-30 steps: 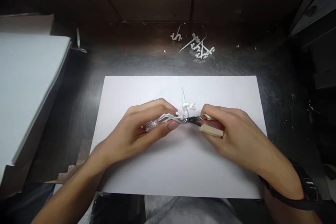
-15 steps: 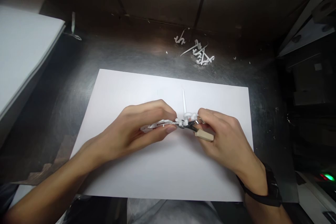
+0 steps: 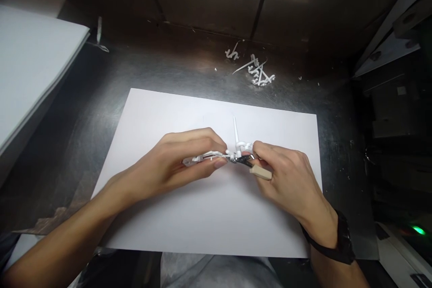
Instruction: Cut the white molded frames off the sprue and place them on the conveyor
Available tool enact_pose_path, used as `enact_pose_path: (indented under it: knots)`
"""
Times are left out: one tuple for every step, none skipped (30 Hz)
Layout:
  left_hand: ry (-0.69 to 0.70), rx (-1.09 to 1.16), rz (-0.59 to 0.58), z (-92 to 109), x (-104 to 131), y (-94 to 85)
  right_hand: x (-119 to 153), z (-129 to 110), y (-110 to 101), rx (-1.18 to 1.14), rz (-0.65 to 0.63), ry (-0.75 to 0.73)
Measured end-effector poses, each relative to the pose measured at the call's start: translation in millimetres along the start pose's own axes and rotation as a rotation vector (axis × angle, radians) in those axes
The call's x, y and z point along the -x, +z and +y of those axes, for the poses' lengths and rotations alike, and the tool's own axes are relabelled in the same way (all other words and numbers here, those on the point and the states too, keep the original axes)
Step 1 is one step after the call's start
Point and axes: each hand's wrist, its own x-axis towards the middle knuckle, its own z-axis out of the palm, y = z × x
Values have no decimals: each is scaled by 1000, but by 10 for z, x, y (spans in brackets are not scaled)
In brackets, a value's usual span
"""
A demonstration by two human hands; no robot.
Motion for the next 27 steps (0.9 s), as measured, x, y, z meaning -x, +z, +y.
enact_pose_path:
  knots:
    - [-3, 0, -4, 1, -3, -3, -1, -4, -6, -17, -10, 17]
    - [-8, -1, -7, 4, -6, -7, -4, -9, -15, -41, -26, 38]
    - [-16, -4, -12, 9, -10, -12, -7, -13, -27, -70, -50, 62]
    - [-28, -6, -17, 17, -14, -17, -11, -20, -40, -105, -81, 88]
    - [-43, -4, -26, 26, -18, -23, -17, -27, -56, -143, -119, 115]
    - [-60, 1, -36, 35, -20, -28, -24, -36, -71, -184, -166, 141]
    - [-83, 10, -48, 44, -22, -34, -31, -47, -86, -228, -218, 166]
    - [-110, 19, -59, 52, -22, -39, -38, -59, -100, -271, -269, 191]
    - [-140, 29, -67, 59, -21, -44, -45, -71, -111, -308, -314, 215]
    - [-173, 40, -72, 64, -19, -48, -52, -83, -119, -336, -352, 240]
    - [-210, 55, -75, 68, -17, -51, -59, -95, -125, -356, -380, 262]
    - [-252, 82, -77, 73, -16, -54, -64, -105, -129, -369, -399, 281]
    - [-296, 125, -81, 78, -14, -55, -69, -115, -132, -381, -414, 295]
    - [-340, 183, -89, 85, -14, -55, -73, -124, -136, -395, -430, 303]
    - [-384, 248, -99, 94, -14, -55, -75, -132, -141, -411, -450, 307]
    - [-422, 311, -109, 105, -15, -55, -75, -140, -148, -433, -476, 307]
    - [-452, 363, -119, 116, -16, -55, -72, -148, -158, -455, -500, 309]
    - [-468, 401, -127, 128, -17, -55, -67, -155, -172, -478, -525, 308]
    - [-473, 428, -132, 138, -18, -56, -60, -162, -187, -497, -545, 307]
    - [-470, 449, -136, 147, -18, -57, -51, -169, -202, -508, -556, 307]
    - [-465, 463, -139, 153, -17, -58, -42, -175, -216, -510, -559, 309]
    - [-456, 474, -141, 155, -15, -59, -34, -182, -226, -508, -553, 305]
    - [-445, 479, -141, 153, -12, -59, -29, -189, -231, -503, -542, 296]
    - [-436, 475, -141, 147, -9, -59, -27, -195, -228, -501, -532, 278]
    - [-429, 463, -141, 138, -6, -59, -28, -200, -217, -494, -520, 262]
    - [-422, 441, -137, 127, -4, -58, -33, -205, -199, -485, -506, 245]
    - [-412, 405, -128, 115, -4, -58, -40, -207, -174, -467, -485, 233]
